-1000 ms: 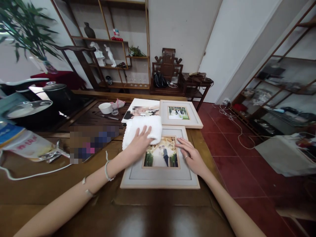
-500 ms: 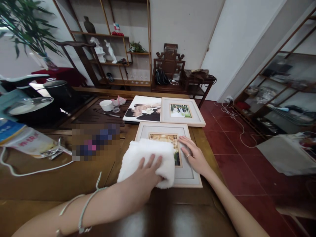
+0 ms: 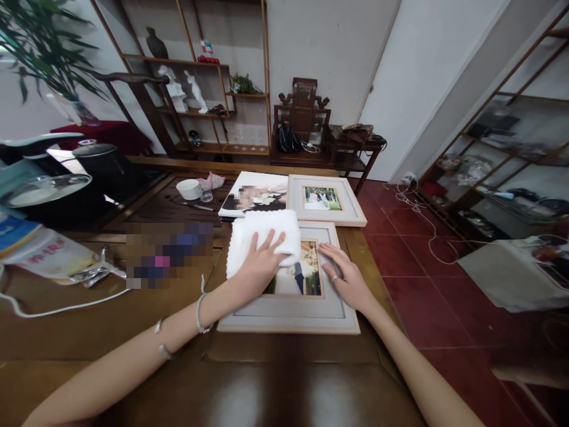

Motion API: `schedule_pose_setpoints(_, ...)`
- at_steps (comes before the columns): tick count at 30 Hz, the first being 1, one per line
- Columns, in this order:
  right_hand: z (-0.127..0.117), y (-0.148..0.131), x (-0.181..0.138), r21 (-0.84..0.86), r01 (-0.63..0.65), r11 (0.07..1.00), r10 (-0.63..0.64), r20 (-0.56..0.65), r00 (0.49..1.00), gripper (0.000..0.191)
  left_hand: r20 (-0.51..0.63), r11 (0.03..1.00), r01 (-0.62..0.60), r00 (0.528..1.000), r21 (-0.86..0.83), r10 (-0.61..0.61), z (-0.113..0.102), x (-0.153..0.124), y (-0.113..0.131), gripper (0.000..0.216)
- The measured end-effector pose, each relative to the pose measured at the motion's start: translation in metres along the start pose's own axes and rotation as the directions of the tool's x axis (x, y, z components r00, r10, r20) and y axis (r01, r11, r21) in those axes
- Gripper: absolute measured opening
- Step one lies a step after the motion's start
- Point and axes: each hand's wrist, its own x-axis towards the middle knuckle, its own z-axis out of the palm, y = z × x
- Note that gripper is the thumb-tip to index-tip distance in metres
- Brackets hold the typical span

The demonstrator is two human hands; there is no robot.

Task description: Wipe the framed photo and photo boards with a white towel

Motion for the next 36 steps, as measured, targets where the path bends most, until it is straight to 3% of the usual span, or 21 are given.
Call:
schedule_pose_setpoints(3,0.0,0.0,0.0,-0.008,-0.007,1.0,0.007,0.002,1.0,0.04,0.135,0.997,-0.079,0.988,-0.001,0.078,-0.011,-0.016,0.02,0.047)
schedule_pose_setpoints(7,0.0,-0.001,0.0,0.001,-0.018,1.0,0.018,0.005,1.0,0.039,0.318,0.971,-0.212,0.918,-0.114,0.238,-0.027,-0.05,0.049,0.053)
schedule_pose_setpoints(10,0.0,-0.002,0.0,0.007,-0.014,1.0,0.014,0.006,1.0,0.04,0.288,0.933,-0.31,0.89,-0.185,0.353,-0.029,-0.073,0.058,0.052)
schedule_pose_setpoints(12,0.0,-0.001,0.0,0.007,-0.01,1.0,0.01,0.003,1.0,0.04,0.26,0.927,-0.328,0.893,-0.183,0.368,-0.026,-0.077,0.059,0.055)
schedule_pose_setpoints(17,0.001,0.0,0.001,-0.001,-0.006,1.0,0.006,0.006,1.0,0.038,0.288,0.978,-0.199,0.935,-0.064,0.209,-0.017,-0.041,0.047,0.066)
schedule_pose_setpoints(21,0.0,0.0,0.001,0.001,-0.009,1.0,0.009,0.006,1.0,0.037,0.101,0.998,-0.05,0.994,0.033,0.047,-0.005,0.004,0.026,0.058)
schedule_pose_setpoints(24,0.0,0.0,0.0,-0.001,-0.006,1.0,0.006,0.007,1.0,0.038,-0.018,0.997,0.047,0.999,0.06,-0.046,0.003,0.027,0.009,0.046)
schedule_pose_setpoints(27,0.0,0.0,0.0,-0.006,-0.006,1.0,0.006,0.008,1.0,0.039,-0.046,0.996,0.054,0.998,0.064,-0.051,0.005,0.032,0.001,0.043)
schedule_pose_setpoints(32,0.0,0.0,0.001,-0.005,-0.019,1.0,0.019,0.017,1.0,0.039,0.188,0.995,-0.1,0.977,0.008,0.096,-0.015,0.007,0.021,0.055)
schedule_pose_setpoints(34,0.0,-0.001,0.001,-0.001,-0.022,1.0,0.022,0.02,1.0,0.038,0.308,0.986,-0.164,0.937,-0.02,0.162,-0.031,-0.01,0.037,0.063)
schedule_pose_setpoints(36,0.0,-0.002,0.001,0.009,-0.02,1.0,0.02,0.019,1.0,0.037,0.433,0.969,-0.227,0.868,-0.093,0.245,-0.05,-0.025,0.054,0.068)
